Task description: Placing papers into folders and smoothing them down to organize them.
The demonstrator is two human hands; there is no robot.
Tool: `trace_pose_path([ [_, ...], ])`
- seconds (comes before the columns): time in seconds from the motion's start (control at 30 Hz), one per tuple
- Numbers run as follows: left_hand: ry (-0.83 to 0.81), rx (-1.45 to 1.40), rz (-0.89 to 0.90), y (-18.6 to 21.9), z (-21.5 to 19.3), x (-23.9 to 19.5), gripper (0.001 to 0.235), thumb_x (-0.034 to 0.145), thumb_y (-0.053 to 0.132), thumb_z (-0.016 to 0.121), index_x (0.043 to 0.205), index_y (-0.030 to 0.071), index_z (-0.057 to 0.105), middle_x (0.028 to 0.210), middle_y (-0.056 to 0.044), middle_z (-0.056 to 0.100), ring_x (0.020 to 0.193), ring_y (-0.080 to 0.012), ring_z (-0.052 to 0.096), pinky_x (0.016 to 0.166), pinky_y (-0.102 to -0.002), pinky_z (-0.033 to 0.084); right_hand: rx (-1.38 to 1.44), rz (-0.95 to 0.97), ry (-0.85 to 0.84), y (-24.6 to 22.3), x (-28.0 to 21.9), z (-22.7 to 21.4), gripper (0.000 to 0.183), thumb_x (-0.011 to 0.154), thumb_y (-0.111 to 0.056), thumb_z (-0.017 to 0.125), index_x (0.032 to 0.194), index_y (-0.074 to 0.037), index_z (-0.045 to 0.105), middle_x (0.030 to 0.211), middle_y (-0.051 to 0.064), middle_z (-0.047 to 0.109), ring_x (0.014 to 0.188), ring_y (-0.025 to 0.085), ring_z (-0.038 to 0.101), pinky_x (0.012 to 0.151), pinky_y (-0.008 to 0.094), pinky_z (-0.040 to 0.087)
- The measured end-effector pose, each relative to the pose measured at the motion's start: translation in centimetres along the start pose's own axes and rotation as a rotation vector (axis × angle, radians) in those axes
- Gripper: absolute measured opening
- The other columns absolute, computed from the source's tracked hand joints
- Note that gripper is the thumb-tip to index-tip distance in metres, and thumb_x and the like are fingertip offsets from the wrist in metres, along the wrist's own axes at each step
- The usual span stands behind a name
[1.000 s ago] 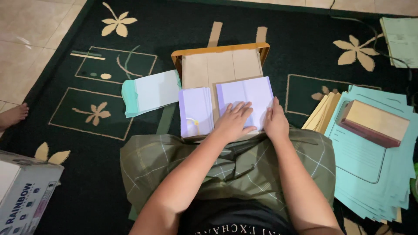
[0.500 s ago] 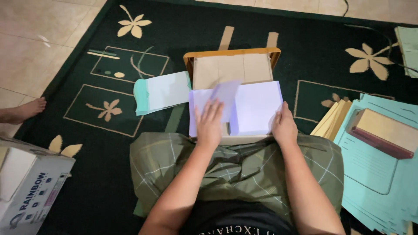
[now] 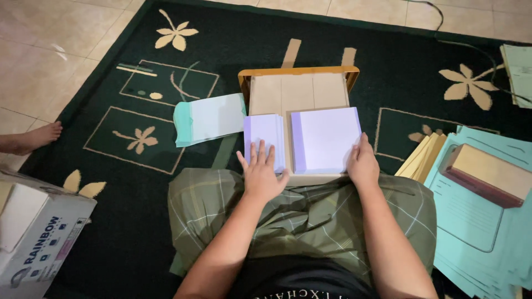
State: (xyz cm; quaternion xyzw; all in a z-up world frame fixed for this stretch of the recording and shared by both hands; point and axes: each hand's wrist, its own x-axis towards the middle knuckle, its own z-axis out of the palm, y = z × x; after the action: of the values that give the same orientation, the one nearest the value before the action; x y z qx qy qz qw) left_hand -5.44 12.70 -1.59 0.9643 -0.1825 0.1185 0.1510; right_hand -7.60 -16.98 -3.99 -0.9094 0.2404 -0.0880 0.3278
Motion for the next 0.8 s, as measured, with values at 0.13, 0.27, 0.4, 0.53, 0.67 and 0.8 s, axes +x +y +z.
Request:
trace_pose_path([
  [0.13, -0.028, -0.131, 0.128, 4.2, -2.3, 2.1, 0.09, 0.084, 0.051, 0.066, 0.153, 0.0, 0.042, 0.163, -0.027, 0.033, 0.151, -0.0468, 0.03, 0.116, -0.075, 0.012, -0.014, 0.012, 0.0, 0.2, 0.2, 0.4, 0.058, 0.107, -0.027, 0.038, 0.163, -0.01, 0.034, 0.147, 0.026, 0.053, 0.135, 0.044, 0.052, 0.107, 0.055, 0.044],
  [0.27, 0.042, -0.22, 0.327, 6.9, 2.2, 5.7, 0.071, 0.095, 0.041, 0.06, 0.15, -0.002, 0.044, 0.158, -0.027, 0.041, 0.149, -0.0434, 0.038, 0.118, -0.066, 0.027, -0.02, 0.032, -0.004, 0.4, 0.2, 0.8, 0.058, 0.107, -0.028, 0.038, 0.163, -0.012, 0.034, 0.15, 0.024, 0.051, 0.137, 0.042, 0.05, 0.109, 0.055, 0.044],
  [0.4, -0.069, -0.169, 0.345, 8.6, 5.4, 8.8, 0.064, 0.098, 0.041, 0.053, 0.149, 0.002, 0.05, 0.159, -0.022, 0.042, 0.151, -0.0387, 0.037, 0.119, -0.059, 0.033, -0.033, 0.027, -0.019, 0.9, 0.9, 1.0, 0.059, 0.107, -0.03, 0.037, 0.163, -0.012, 0.032, 0.149, 0.025, 0.05, 0.136, 0.042, 0.051, 0.108, 0.054, 0.045],
  [0.53, -0.166, -0.156, 0.275, 8.8, 6.1, 8.6, 0.072, 0.097, 0.049, 0.052, 0.152, 0.003, 0.045, 0.161, -0.021, 0.04, 0.152, -0.0366, 0.035, 0.123, -0.057, 0.026, -0.012, 0.038, -0.036, 0.8, 0.6, 0.7, 0.06, 0.107, -0.029, 0.036, 0.164, -0.012, 0.03, 0.149, 0.025, 0.05, 0.136, 0.043, 0.051, 0.108, 0.054, 0.045],
  [0.67, -0.197, -0.156, 0.264, 8.6, 6.1, 8.6, 0.069, 0.098, 0.052, 0.05, 0.155, 0.014, 0.045, 0.165, -0.017, 0.036, 0.154, -0.0344, 0.033, 0.124, -0.057, 0.023, 0.046, 0.026, -0.044, 1.6, 1.3, 1.2, 0.062, 0.106, -0.028, 0.039, 0.164, -0.009, 0.028, 0.15, 0.026, 0.049, 0.137, 0.043, 0.051, 0.108, 0.054, 0.045],
  [0.8, -0.225, -0.173, 0.26, 8.8, 5.1, 8.7, 0.069, 0.096, 0.056, 0.051, 0.154, 0.018, 0.048, 0.165, -0.017, 0.036, 0.155, -0.0347, 0.031, 0.124, -0.057, 0.022, 0.035, 0.033, -0.007, 4.5, 2.6, 2.5, 0.06, 0.101, -0.029, 0.054, 0.156, -0.006, 0.044, 0.14, 0.025, 0.06, 0.128, 0.043, 0.058, 0.104, 0.053, 0.049],
])
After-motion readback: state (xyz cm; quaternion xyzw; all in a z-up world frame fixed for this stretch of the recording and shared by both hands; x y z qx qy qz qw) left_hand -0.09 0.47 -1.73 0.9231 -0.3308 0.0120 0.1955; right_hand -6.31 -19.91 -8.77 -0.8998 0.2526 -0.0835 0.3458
